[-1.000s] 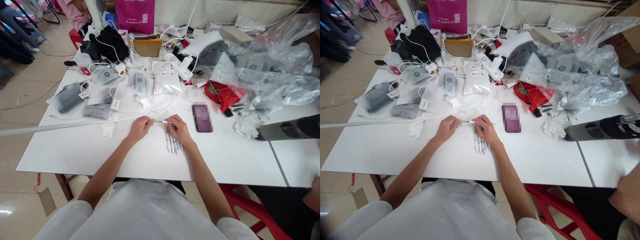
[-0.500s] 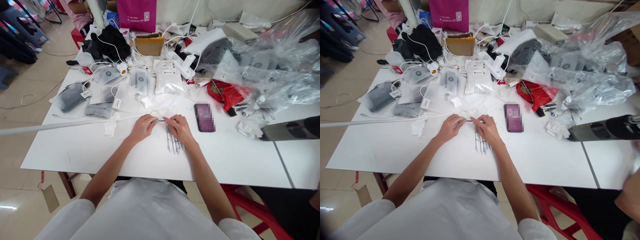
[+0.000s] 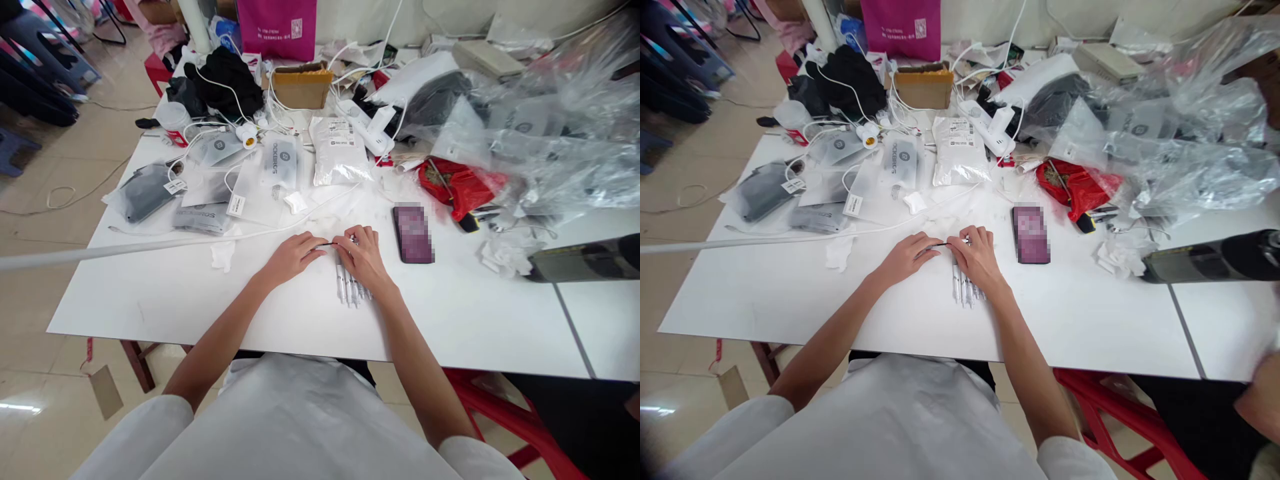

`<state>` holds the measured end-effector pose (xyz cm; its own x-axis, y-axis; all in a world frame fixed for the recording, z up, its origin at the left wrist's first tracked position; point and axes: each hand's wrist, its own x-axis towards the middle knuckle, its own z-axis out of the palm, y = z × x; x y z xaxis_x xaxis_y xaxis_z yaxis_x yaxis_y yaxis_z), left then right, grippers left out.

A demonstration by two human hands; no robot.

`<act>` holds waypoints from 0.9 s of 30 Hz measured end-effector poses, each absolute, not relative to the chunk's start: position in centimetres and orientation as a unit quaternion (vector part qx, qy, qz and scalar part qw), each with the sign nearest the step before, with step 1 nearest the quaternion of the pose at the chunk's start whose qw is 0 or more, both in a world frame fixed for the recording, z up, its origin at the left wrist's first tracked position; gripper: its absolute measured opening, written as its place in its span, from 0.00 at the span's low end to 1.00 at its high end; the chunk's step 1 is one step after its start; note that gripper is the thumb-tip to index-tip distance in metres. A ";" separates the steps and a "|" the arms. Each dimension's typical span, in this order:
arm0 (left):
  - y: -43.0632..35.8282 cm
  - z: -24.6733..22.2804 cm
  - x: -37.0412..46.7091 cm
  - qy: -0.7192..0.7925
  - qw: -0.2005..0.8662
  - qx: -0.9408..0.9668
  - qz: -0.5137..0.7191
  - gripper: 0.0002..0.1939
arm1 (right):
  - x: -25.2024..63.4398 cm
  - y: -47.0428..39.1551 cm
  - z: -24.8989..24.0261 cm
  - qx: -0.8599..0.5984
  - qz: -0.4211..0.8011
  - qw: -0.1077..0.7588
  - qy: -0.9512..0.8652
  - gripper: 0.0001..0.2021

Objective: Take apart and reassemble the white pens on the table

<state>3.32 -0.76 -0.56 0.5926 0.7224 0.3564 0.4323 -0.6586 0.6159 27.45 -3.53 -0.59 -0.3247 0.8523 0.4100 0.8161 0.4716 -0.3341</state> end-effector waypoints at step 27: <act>-0.3 -0.8 3.5 0.350 0.191 0.826 0.399 0.12 | 28.6 -3.3 -1.1 -0.523 0.034 0.321 -0.789 0.10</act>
<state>3.45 -0.31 -0.76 0.4377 0.7299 0.5250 0.4252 -0.6826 0.5944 28.59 -3.32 -1.13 -0.2470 0.8464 0.4719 0.8029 0.4514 -0.3894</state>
